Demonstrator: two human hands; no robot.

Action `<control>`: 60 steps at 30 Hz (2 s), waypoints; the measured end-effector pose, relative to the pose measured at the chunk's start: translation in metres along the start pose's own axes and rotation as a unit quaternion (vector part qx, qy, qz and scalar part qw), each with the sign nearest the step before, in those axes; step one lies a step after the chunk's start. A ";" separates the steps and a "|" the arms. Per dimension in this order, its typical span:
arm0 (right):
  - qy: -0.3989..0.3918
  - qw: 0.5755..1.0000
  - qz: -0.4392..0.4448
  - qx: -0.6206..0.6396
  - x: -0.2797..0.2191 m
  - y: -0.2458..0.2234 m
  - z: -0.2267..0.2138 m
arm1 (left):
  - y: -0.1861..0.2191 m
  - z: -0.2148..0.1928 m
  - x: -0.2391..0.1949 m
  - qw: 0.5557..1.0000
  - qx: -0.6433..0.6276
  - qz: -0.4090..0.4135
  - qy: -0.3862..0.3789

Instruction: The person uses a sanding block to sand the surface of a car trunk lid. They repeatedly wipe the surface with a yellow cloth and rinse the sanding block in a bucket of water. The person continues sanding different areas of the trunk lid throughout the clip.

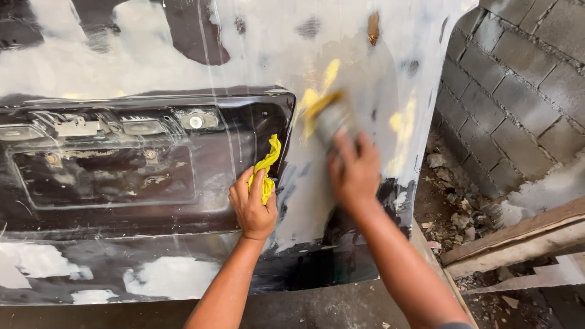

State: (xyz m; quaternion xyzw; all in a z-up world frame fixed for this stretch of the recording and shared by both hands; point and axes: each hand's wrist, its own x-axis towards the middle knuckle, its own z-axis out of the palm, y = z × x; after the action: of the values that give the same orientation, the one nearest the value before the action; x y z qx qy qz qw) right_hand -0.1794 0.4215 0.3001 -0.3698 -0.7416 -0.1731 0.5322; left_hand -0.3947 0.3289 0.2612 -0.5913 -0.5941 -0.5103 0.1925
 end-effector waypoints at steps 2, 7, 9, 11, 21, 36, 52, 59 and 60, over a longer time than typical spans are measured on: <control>-0.037 0.998 -0.053 0.009 -0.011 -0.007 -0.007 | -0.002 0.001 0.000 1.000 -0.001 0.008 0.002; -0.053 0.989 -0.135 0.036 0.028 0.016 -0.019 | 0.004 0.000 -0.002 1.000 0.015 0.019 0.013; 0.015 1.000 -0.006 -0.005 0.058 0.021 -0.018 | 0.009 -0.004 -0.003 0.997 0.025 0.076 -0.009; 0.037 0.999 0.033 0.000 0.060 0.006 -0.015 | 0.015 -0.003 -0.003 0.994 0.024 0.100 -0.028; -0.116 0.986 -0.097 0.063 -0.016 0.028 -0.030 | 0.013 0.002 -0.010 0.995 -0.034 0.097 0.001; -0.160 0.959 -0.229 0.044 -0.050 0.032 -0.024 | 0.014 0.001 -0.013 0.993 -0.118 0.021 -0.001; -0.167 0.963 -0.207 0.056 -0.012 -0.014 -0.033 | 0.006 0.006 -0.018 0.962 -0.250 -0.097 0.056; 0.000 1.000 -0.007 0.028 0.082 0.002 -0.013 | 0.006 0.004 -0.017 0.975 -0.205 -0.073 0.053; 0.018 0.999 0.009 0.025 0.080 -0.002 -0.011 | 0.006 0.005 -0.017 0.971 -0.217 -0.085 0.050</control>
State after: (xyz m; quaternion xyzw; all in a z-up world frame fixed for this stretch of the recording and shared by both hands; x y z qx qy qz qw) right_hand -0.1868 0.4423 0.3781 -0.3601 -0.7328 -0.1563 0.5558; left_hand -0.3833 0.3234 0.2469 -0.5402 -0.5068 -0.6703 0.0451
